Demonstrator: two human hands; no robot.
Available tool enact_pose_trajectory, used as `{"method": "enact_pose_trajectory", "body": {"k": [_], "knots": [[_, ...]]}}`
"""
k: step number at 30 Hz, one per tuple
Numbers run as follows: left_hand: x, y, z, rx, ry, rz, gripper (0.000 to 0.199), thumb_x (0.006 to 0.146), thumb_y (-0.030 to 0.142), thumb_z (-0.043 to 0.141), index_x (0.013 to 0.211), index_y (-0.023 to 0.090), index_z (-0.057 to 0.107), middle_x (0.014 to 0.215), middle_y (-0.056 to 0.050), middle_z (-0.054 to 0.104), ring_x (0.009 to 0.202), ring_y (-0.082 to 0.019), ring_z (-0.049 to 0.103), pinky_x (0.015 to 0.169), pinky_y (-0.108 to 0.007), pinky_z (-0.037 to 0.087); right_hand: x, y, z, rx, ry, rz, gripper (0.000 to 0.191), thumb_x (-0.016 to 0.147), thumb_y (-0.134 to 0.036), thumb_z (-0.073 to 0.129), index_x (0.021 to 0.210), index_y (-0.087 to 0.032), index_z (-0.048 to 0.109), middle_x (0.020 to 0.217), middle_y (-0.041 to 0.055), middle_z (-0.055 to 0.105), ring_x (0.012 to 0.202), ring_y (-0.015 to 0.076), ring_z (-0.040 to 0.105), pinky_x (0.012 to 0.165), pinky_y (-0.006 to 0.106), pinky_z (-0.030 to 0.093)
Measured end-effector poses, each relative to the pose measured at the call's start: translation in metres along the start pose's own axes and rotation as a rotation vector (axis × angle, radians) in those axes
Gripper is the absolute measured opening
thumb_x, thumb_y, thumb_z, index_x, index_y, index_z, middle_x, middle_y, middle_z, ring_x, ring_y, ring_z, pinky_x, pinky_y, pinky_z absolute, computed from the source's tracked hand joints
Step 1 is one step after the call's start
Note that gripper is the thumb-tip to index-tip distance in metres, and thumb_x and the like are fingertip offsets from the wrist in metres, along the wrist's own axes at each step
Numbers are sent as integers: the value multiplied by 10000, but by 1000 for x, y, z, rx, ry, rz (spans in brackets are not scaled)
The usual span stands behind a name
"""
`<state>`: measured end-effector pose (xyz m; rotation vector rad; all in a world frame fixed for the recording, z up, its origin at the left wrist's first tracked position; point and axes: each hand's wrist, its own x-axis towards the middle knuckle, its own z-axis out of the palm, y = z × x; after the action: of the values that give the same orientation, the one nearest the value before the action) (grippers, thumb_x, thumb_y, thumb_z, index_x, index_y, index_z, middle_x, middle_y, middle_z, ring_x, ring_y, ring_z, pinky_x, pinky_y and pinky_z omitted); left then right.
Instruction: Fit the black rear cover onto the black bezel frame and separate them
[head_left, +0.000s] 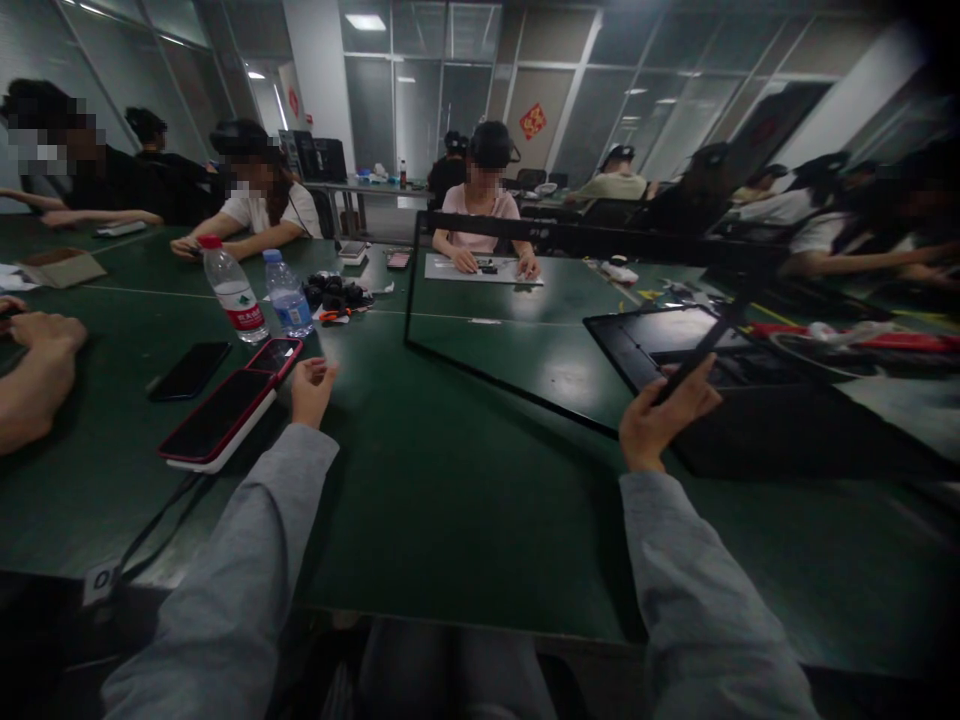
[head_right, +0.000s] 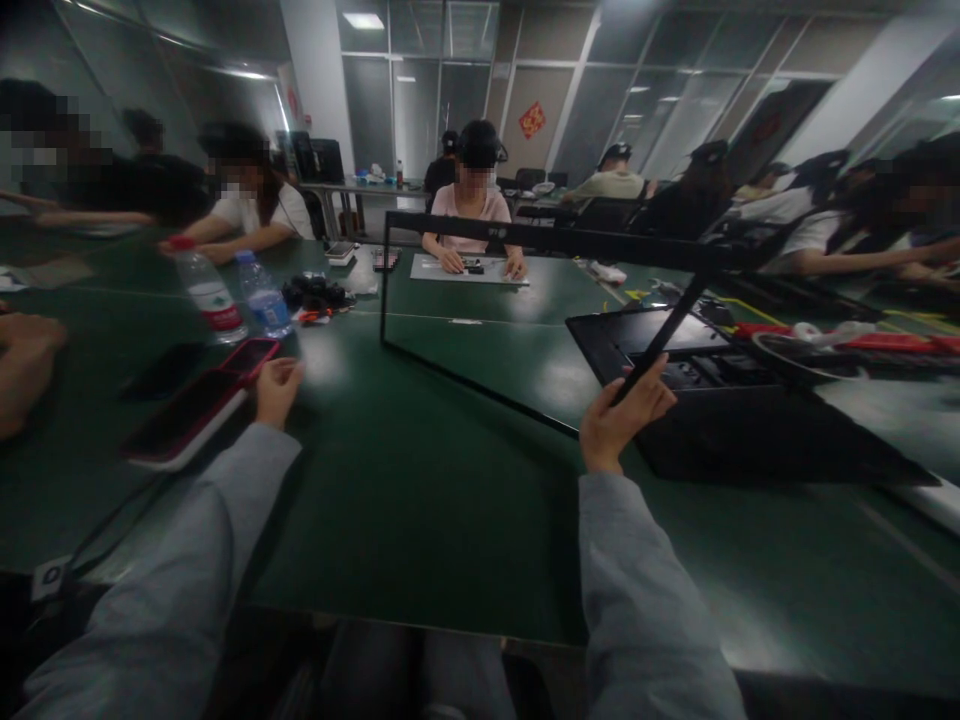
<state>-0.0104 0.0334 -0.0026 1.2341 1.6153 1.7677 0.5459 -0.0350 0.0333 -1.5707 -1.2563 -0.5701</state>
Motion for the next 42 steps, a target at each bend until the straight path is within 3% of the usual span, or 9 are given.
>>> {"method": "enact_pose_trajectory", "body": {"k": [4,6,8,11,14,18,22,29,42], "knots": [[-14,7,12,-41,-228,21,713,705,402,843,1326,221,543,1322,-136,639,1036,-197,692,869,-329,548,-6,4,14,15,-83,12,656,1035,-352,282,1623,-63,244,1230,199,658,1197,321,558,1116,532,375],[-23,13,18,-66,-342,-20,722,703,441,842,1327,216,556,1253,-130,680,979,-201,713,820,-328,567,-8,8,22,18,-159,72,652,1026,-381,286,1610,-91,281,1271,202,648,1204,329,587,1092,530,411],[-30,18,21,-58,-422,-69,630,753,532,786,1239,172,610,966,-89,732,742,-171,703,665,-296,550,-10,12,29,23,-231,142,639,1006,-419,347,1569,-115,358,1316,213,628,1194,336,613,1076,522,434],[-35,23,22,-16,-363,-145,545,798,602,704,1084,142,655,608,22,590,427,-104,493,431,-245,364,-16,20,41,54,-366,251,630,922,-440,525,1455,-106,483,1208,217,676,1106,346,659,1025,504,480],[-33,22,19,-18,-259,-200,510,752,559,744,1030,140,660,557,63,507,398,-80,389,401,-233,256,-22,32,55,134,-528,326,590,809,-384,634,1330,-114,570,1071,178,722,1008,324,691,977,484,518],[-27,17,16,68,-280,-193,374,740,473,745,918,153,671,656,9,607,466,-97,447,462,-254,331,-27,45,66,355,-627,273,533,780,-320,594,1275,-124,622,1088,148,746,1059,295,693,1016,483,518],[-25,12,11,395,-291,48,184,802,353,657,858,191,723,828,-49,691,744,-192,623,680,-301,466,-28,48,67,332,-580,204,529,831,-296,538,1324,-133,638,1266,152,712,1219,300,647,1113,504,460],[-25,3,5,785,-350,206,357,900,434,570,1089,223,787,1010,-106,662,951,-273,637,810,-363,496,-32,55,70,151,-617,229,533,850,-269,549,1361,-161,657,1298,160,699,1252,341,634,1119,559,450],[-26,-3,8,945,-386,251,436,934,441,536,1217,191,755,1090,-147,657,1059,-311,633,922,-412,509,-33,52,69,80,-646,232,489,841,-252,549,1298,-185,708,1247,132,729,1195,336,672,1098,546,475]]}}
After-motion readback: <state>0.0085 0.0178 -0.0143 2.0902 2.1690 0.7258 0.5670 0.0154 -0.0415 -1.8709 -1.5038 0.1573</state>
